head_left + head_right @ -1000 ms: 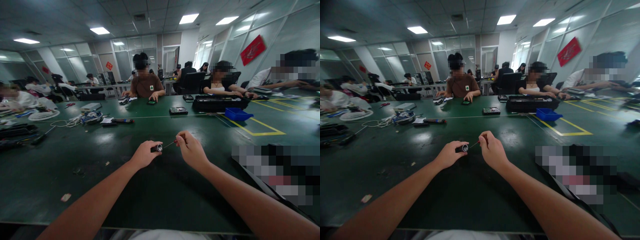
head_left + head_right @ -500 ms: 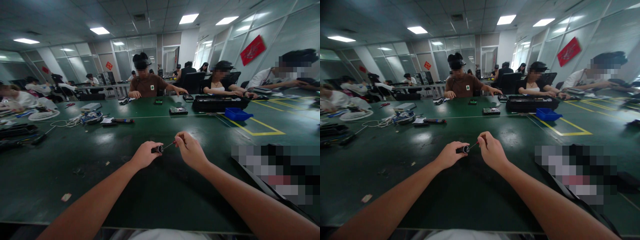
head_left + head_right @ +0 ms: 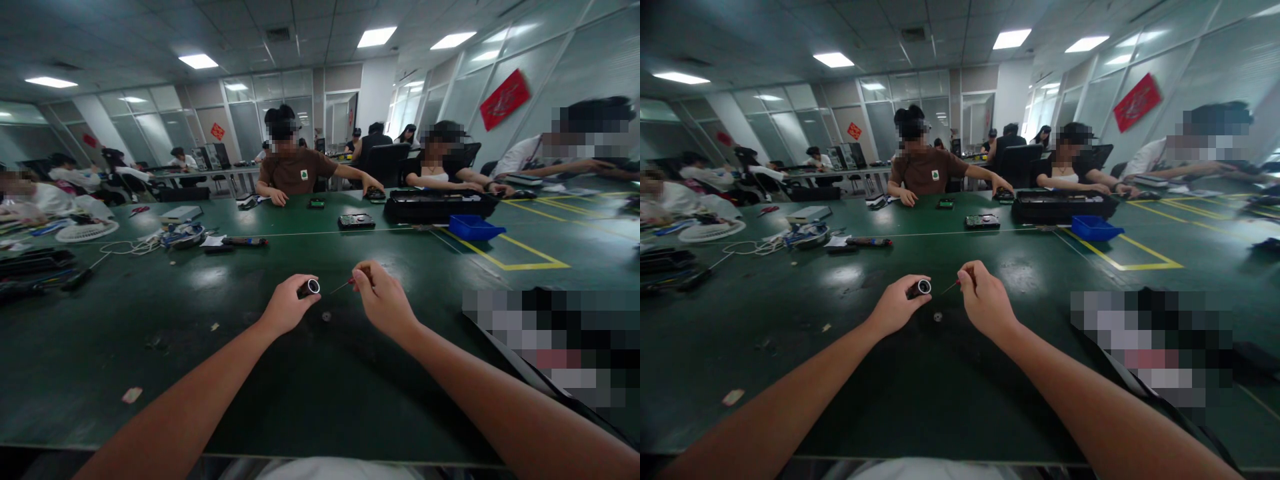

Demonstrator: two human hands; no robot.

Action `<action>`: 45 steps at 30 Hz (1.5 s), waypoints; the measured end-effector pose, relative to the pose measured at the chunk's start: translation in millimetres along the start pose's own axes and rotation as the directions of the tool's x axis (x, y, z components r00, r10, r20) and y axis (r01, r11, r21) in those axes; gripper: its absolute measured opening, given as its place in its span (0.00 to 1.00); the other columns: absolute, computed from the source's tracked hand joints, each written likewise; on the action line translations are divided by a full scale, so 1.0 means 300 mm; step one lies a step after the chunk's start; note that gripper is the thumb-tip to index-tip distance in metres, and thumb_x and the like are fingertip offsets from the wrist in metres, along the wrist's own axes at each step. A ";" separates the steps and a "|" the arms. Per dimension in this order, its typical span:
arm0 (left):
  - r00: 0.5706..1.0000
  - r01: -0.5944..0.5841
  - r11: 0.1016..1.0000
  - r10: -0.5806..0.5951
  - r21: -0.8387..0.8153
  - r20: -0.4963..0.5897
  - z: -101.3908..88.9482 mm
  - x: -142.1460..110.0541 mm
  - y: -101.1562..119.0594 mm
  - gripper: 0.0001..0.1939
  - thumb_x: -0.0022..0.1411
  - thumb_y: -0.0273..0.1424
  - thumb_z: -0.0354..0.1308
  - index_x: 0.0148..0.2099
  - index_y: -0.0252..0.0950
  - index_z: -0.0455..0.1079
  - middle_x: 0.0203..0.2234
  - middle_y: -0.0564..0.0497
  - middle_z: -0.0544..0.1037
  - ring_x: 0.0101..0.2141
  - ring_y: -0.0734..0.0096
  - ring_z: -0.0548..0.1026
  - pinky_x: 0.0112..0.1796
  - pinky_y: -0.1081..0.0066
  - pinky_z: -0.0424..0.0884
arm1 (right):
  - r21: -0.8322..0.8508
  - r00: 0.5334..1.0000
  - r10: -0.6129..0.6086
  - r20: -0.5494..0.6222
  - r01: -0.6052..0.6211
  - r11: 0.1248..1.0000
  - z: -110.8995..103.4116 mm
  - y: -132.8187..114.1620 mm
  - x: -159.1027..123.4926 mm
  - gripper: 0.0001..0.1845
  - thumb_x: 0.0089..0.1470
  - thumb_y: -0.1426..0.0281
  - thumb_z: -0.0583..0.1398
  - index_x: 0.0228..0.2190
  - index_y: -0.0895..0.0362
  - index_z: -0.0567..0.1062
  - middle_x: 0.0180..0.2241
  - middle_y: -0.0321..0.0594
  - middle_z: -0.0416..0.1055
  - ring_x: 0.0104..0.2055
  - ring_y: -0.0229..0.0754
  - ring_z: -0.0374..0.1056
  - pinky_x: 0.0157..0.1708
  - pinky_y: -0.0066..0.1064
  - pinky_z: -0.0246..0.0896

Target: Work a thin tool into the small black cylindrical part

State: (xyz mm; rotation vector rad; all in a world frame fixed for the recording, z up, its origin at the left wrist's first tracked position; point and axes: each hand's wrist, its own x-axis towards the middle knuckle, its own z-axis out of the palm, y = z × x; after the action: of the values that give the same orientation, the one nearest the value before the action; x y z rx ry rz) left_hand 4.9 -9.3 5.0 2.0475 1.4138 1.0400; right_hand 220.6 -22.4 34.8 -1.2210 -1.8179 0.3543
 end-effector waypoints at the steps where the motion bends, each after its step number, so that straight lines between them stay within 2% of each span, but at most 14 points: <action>1: 1.000 0.018 0.999 -0.018 -0.030 -0.007 0.000 0.000 0.000 0.20 0.58 0.29 0.62 0.54 0.39 0.71 0.48 0.48 0.76 0.48 0.62 0.73 0.51 0.63 0.68 | -0.001 1.000 0.000 0.001 0.000 1.000 0.000 0.001 0.000 0.09 0.64 0.66 0.50 0.35 0.55 0.68 0.27 0.37 0.71 0.30 0.41 0.70 0.30 0.31 0.58; 4: 0.998 0.060 0.994 -0.058 -0.095 0.021 -0.005 -0.002 0.012 0.24 0.62 0.30 0.58 0.61 0.40 0.64 0.52 0.46 0.74 0.50 0.61 0.72 0.53 0.61 0.66 | 0.001 1.000 -0.003 0.001 0.003 1.000 0.001 0.004 -0.001 0.10 0.64 0.65 0.50 0.36 0.55 0.68 0.28 0.37 0.72 0.30 0.42 0.70 0.31 0.32 0.58; 6: 0.996 0.066 0.995 -0.061 -0.081 0.063 -0.014 -0.007 0.029 0.24 0.64 0.32 0.55 0.62 0.40 0.62 0.52 0.46 0.73 0.50 0.61 0.71 0.53 0.60 0.66 | 0.008 1.000 -0.011 -0.002 0.011 1.000 0.001 0.006 -0.001 0.10 0.64 0.65 0.50 0.36 0.55 0.68 0.28 0.37 0.72 0.31 0.42 0.71 0.31 0.31 0.59; 10: 0.981 0.045 0.998 -0.052 0.042 0.188 -0.027 -0.019 0.065 0.19 0.63 0.40 0.56 0.54 0.39 0.67 0.42 0.48 0.76 0.41 0.63 0.73 0.44 0.63 0.69 | 0.012 1.000 -0.017 -0.008 0.017 1.000 0.004 0.011 -0.002 0.09 0.64 0.65 0.50 0.36 0.55 0.68 0.28 0.37 0.72 0.31 0.42 0.71 0.31 0.31 0.59; 13: 0.956 -0.081 0.986 0.036 0.145 0.290 -0.020 -0.024 0.067 0.16 0.61 0.40 0.59 0.50 0.40 0.71 0.41 0.49 0.76 0.40 0.63 0.73 0.43 0.64 0.68 | 0.016 1.000 -0.018 -0.004 0.018 1.000 0.005 0.011 -0.002 0.09 0.64 0.66 0.50 0.36 0.55 0.68 0.28 0.37 0.72 0.30 0.41 0.70 0.31 0.31 0.59; 17: 0.904 -0.263 0.928 0.141 0.265 0.404 -0.008 -0.025 0.045 0.12 0.64 0.35 0.57 0.49 0.42 0.74 0.45 0.51 0.75 0.44 0.64 0.73 0.45 0.65 0.68 | 0.019 1.000 -0.015 0.009 0.015 1.000 0.002 0.007 -0.003 0.09 0.64 0.66 0.50 0.36 0.55 0.68 0.27 0.37 0.72 0.30 0.41 0.70 0.31 0.31 0.59; 22: 0.859 -0.355 0.850 0.131 0.390 0.496 -0.011 -0.023 0.030 0.14 0.66 0.37 0.54 0.52 0.45 0.73 0.46 0.50 0.74 0.45 0.63 0.73 0.42 0.67 0.69 | 0.017 1.000 -0.011 0.014 0.010 1.000 0.000 0.004 -0.003 0.09 0.64 0.66 0.50 0.36 0.55 0.68 0.27 0.37 0.72 0.29 0.41 0.70 0.30 0.31 0.58; 29: 0.866 -0.371 0.821 0.137 0.433 0.481 0.008 -0.027 0.029 0.12 0.66 0.38 0.53 0.50 0.45 0.73 0.44 0.52 0.75 0.44 0.64 0.73 0.41 0.67 0.69 | 0.024 1.000 -0.020 0.020 0.019 1.000 0.003 0.007 -0.004 0.09 0.64 0.66 0.50 0.37 0.55 0.68 0.27 0.36 0.71 0.29 0.41 0.70 0.30 0.31 0.58; 40: 0.869 -0.346 0.871 0.156 0.349 0.470 0.013 -0.039 0.059 0.09 0.64 0.33 0.57 0.45 0.42 0.73 0.42 0.52 0.77 0.43 0.66 0.74 0.42 0.68 0.69 | 0.023 0.999 -0.023 0.039 0.022 0.999 0.001 0.002 -0.003 0.09 0.64 0.66 0.50 0.37 0.55 0.68 0.27 0.36 0.71 0.30 0.41 0.70 0.31 0.31 0.59; 45: 0.924 -0.203 0.961 0.126 0.185 0.362 -0.002 -0.030 0.059 0.11 0.63 0.34 0.56 0.46 0.42 0.75 0.43 0.51 0.77 0.42 0.66 0.74 0.44 0.67 0.69 | 0.035 0.999 -0.018 0.045 0.017 0.999 0.002 0.003 -0.006 0.10 0.64 0.65 0.50 0.37 0.55 0.68 0.27 0.37 0.72 0.30 0.41 0.70 0.31 0.32 0.59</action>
State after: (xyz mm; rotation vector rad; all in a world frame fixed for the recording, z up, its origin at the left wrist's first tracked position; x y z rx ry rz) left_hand 13.0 -24.4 15.0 2.4022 1.2312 0.5572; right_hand 220.8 -23.3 32.9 -1.1811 -1.8527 0.4046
